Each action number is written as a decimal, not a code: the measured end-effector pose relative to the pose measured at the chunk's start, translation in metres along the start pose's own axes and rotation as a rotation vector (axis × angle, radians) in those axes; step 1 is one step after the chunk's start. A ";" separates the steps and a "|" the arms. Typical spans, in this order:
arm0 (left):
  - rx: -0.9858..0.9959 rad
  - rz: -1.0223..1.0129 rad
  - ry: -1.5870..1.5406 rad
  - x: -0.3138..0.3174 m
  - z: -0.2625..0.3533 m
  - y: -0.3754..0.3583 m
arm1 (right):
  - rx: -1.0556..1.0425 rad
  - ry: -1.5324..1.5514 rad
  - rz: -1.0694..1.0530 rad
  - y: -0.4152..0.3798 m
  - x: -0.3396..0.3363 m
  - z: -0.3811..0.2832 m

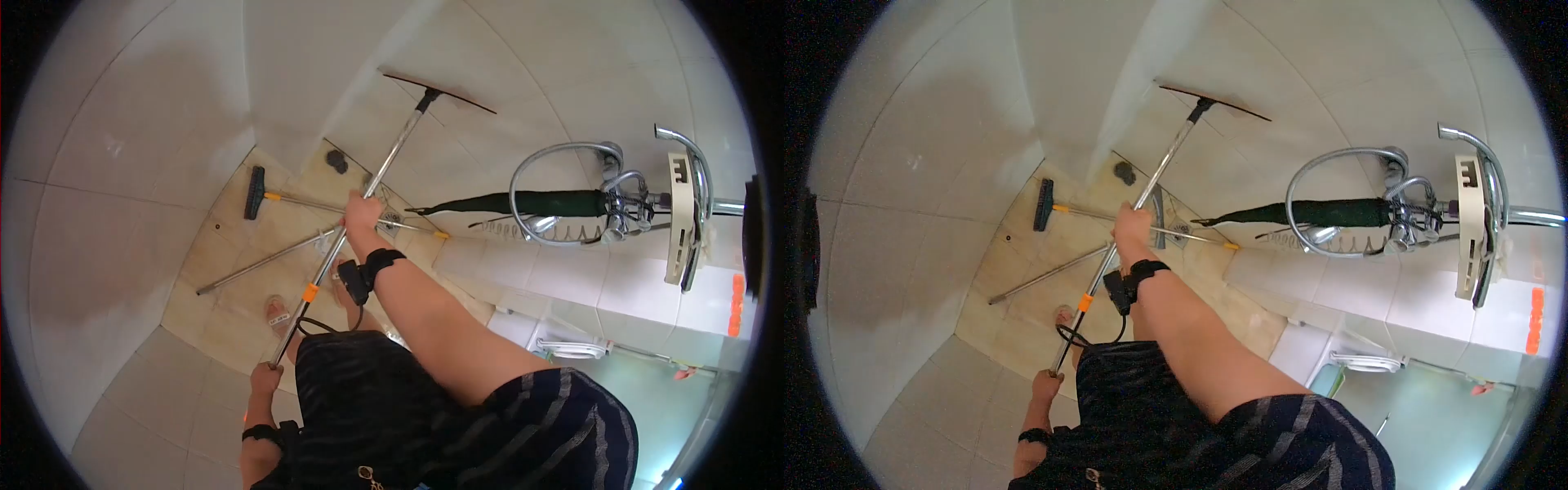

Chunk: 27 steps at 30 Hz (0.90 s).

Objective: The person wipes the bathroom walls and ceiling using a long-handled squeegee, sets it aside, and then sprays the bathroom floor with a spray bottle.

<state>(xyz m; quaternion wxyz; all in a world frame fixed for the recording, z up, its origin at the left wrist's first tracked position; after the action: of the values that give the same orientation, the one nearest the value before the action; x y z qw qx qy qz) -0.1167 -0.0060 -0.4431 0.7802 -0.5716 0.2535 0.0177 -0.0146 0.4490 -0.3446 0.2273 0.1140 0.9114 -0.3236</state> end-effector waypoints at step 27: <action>0.391 0.744 0.132 -0.180 0.143 0.014 | -0.199 1.045 -0.275 -0.021 -0.126 -0.113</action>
<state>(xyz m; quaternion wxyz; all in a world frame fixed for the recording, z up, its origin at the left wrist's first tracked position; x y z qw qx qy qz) -0.2248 0.1749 -0.3495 0.7965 -0.2824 0.4904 0.2130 0.0492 0.4978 -0.1938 -0.2903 0.1173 0.9357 -0.1626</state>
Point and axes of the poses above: each hand's wrist, its own y-axis towards the middle knuckle, its own x-axis out of the palm, z = x × y, the point moved 8 cm from there along y, towards the middle knuckle, and after that the axes turned 2 degrees about z, right-handed, at the moved point
